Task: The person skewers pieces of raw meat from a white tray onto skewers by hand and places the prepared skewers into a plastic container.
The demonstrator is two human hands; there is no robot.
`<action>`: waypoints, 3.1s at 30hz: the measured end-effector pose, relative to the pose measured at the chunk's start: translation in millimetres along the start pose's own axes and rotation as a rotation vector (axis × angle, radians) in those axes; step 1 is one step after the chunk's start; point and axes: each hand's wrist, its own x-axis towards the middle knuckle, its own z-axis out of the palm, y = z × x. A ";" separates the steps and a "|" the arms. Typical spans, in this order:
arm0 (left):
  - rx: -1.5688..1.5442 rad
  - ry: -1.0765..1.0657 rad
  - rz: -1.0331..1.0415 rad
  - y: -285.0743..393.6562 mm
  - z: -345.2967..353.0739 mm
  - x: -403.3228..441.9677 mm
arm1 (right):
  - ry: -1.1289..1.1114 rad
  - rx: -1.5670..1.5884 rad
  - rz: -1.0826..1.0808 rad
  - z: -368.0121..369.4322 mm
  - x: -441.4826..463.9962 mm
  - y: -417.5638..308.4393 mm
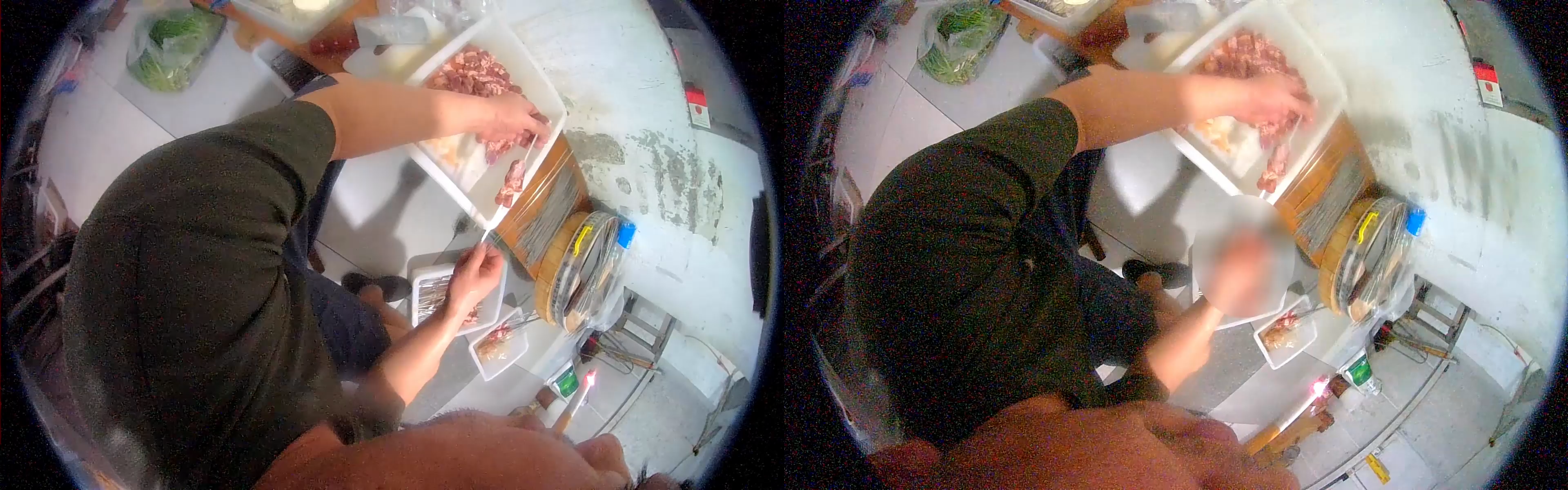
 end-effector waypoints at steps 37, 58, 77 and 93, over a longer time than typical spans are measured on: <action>0.055 0.011 0.029 -2.4 1.1 2.7 | 0.062 0.105 0.042 6.3 1.0 -6.8; -0.026 0.080 0.023 -3.1 0.8 6.6 | 0.005 0.000 0.000 -5.2 9.7 3.8; -0.060 -0.016 0.057 -6.2 1.6 7.4 | 0.079 0.047 0.042 19.4 -4.3 -25.2; -0.285 -0.052 0.104 -14.1 -1.4 15.1 | 0.035 -0.084 -0.060 27.4 -5.8 -27.8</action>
